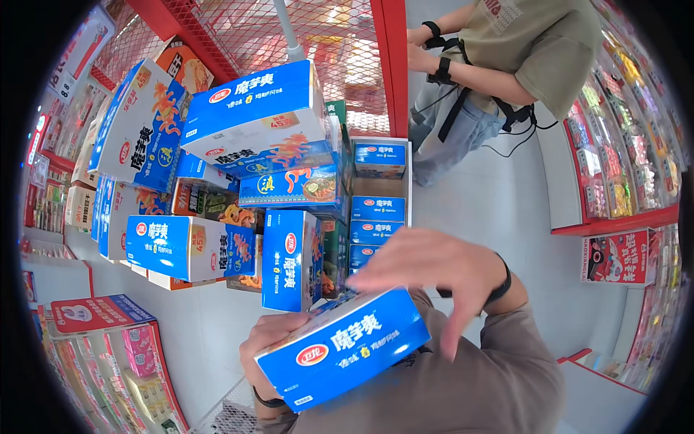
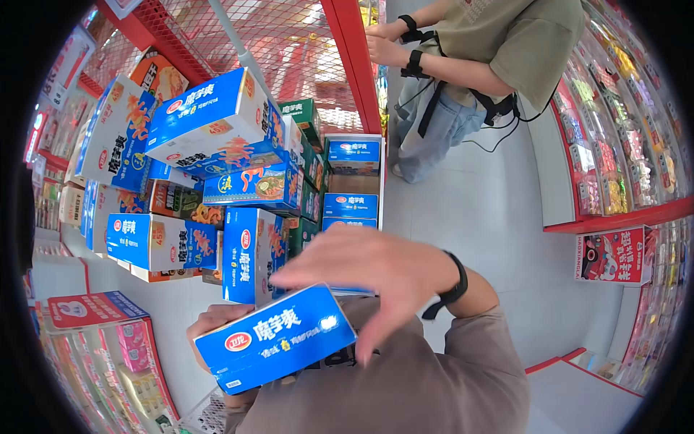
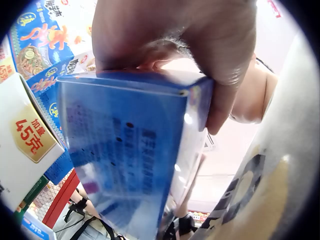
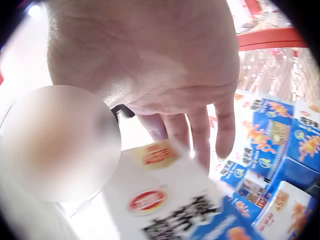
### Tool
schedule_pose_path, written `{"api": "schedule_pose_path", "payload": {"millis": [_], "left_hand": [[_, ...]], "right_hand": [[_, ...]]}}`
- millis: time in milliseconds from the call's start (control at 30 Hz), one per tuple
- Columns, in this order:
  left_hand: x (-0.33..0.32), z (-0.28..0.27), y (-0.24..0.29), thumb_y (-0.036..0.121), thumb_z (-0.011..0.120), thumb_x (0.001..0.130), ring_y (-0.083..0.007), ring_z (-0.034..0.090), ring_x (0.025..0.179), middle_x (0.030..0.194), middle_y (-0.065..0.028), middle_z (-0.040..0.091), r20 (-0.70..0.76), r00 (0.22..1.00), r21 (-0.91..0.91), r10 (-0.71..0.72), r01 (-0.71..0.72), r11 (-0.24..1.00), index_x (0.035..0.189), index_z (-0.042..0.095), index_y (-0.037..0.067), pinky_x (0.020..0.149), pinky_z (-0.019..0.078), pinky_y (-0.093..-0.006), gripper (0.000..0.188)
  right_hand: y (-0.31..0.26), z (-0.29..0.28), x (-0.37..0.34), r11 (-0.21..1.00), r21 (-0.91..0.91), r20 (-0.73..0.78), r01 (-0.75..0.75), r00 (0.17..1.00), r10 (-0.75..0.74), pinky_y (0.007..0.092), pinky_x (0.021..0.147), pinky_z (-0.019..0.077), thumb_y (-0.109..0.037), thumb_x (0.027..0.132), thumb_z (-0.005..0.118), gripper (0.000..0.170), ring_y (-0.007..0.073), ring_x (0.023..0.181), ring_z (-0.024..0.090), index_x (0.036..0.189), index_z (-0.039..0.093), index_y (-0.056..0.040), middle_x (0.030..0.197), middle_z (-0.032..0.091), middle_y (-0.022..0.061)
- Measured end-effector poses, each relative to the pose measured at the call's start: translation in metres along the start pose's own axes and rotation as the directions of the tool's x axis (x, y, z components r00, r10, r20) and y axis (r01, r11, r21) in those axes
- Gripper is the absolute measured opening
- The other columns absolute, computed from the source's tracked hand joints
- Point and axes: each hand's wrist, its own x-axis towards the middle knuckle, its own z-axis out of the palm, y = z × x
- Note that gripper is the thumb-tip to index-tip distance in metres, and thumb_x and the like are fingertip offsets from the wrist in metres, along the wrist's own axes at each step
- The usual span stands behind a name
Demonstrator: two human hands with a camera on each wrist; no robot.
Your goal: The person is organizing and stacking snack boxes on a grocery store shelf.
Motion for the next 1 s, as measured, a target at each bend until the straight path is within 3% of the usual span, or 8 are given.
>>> {"api": "schedule_pose_path", "payload": {"millis": [133,233,267,367,467,633,867,1000], "left_hand": [[0.012,0.0,0.0,0.027,0.092,0.06,-0.0348,0.063,0.105,0.116,-0.0246,0.064,0.185,0.982,-0.002,0.043,-0.044,0.999,0.115,0.052,0.0,0.091,0.0492,-0.046,0.073],[0.024,0.006,0.0,0.031,0.094,0.056,-0.036,0.062,0.108,0.12,-0.0237,0.063,0.307,0.95,0.089,0.065,-0.097,0.991,0.122,0.051,-0.001,0.094,0.0479,-0.0459,0.085],[0.029,0.008,0.008,0.029,0.092,0.058,-0.0372,0.059,0.113,0.126,-0.0227,0.06,0.314,0.949,0.022,0.001,-0.008,1.0,0.121,0.054,-0.001,0.096,0.0464,-0.0462,0.079],[0.036,-0.013,0.008,0.03,0.089,0.062,-0.0385,0.057,0.117,0.13,-0.0226,0.056,0.42,0.906,0.147,0.054,-0.126,0.981,0.115,0.06,0.0,0.097,0.0456,-0.0468,0.068],[0.022,-0.029,-0.004,0.021,0.078,0.071,-0.0377,0.055,0.117,0.127,-0.0206,0.057,0.195,0.981,0.316,0.016,-0.078,0.946,0.109,0.064,0.0,0.098,0.0443,-0.046,0.045],[0.019,-0.022,-0.018,0.014,0.072,0.074,-0.0362,0.054,0.118,0.129,-0.0196,0.054,-0.016,0.993,0.432,-0.113,0.109,0.895,0.114,0.062,0.001,0.097,0.0444,-0.0457,0.043],[0.016,-0.017,-0.021,0.011,0.073,0.072,-0.0345,0.051,0.125,0.134,-0.0187,0.053,-0.034,0.98,0.442,-0.195,0.19,0.877,0.116,0.061,0.001,0.102,0.0411,-0.0437,0.047],[0.013,-0.019,-0.021,0.009,0.074,0.073,-0.035,0.054,0.121,0.133,-0.0188,0.053,0.028,0.986,0.511,-0.162,0.125,0.85,0.115,0.062,0.002,0.099,0.0439,-0.0434,0.044]], "right_hand": [[-0.029,0.014,0.003,0.899,-0.438,0.089,-0.023,0.994,0.069,0.0408,0.082,0.0474,-0.046,0.074,0.077,0.077,0.0298,0.098,0.064,0.128,0.056,0.0044,0.119,0.064,0.017],[-0.021,0.016,-0.008,0.923,-0.367,0.051,-0.117,0.988,0.146,0.0422,0.089,0.0441,-0.035,0.067,0.08,0.081,0.0304,0.104,0.06,0.134,0.051,0.0014,0.116,0.062,0.0144],[-0.021,0.009,-0.01,0.919,-0.376,0.042,-0.118,0.989,0.144,0.0421,0.088,0.0441,-0.032,0.068,0.08,0.077,0.0306,0.104,0.059,0.132,0.052,0.0005,0.115,0.062,0.0139],[-0.018,-0.029,-0.023,0.879,-0.423,-0.022,-0.22,0.972,0.233,0.042,0.088,0.0442,-0.026,0.067,0.081,0.066,0.0314,0.103,0.058,0.125,0.057,-0.0028,0.113,0.062,0.0127],[0.005,-0.051,-0.041,0.733,-0.488,-0.226,-0.475,0.879,0.419,0.0416,0.09,0.0445,-0.02,0.062,0.086,0.065,0.0333,0.105,0.056,0.119,0.058,-0.004,0.111,0.062,0.0132],[0.122,-0.04,-0.078,0.679,-0.48,-0.494,-0.555,0.811,0.314,0.0386,0.091,0.0453,-0.021,0.061,0.089,0.073,0.0323,0.105,0.055,0.123,0.054,-0.0044,0.111,0.057,0.014],[0.213,-0.003,-0.099,0.676,-0.332,-0.626,-0.658,0.69,0.364,0.0396,0.096,0.0439,-0.019,0.065,0.087,0.073,0.0331,0.11,0.052,0.126,0.05,-0.0052,0.118,0.054,0.0155],[0.242,0.001,-0.11,0.697,-0.351,-0.558,-0.625,0.738,0.38,0.044,0.1,0.0382,-0.017,0.063,0.086,0.075,0.0348,0.118,0.047,0.128,0.05,-0.006,0.119,0.057,0.0139]]}}
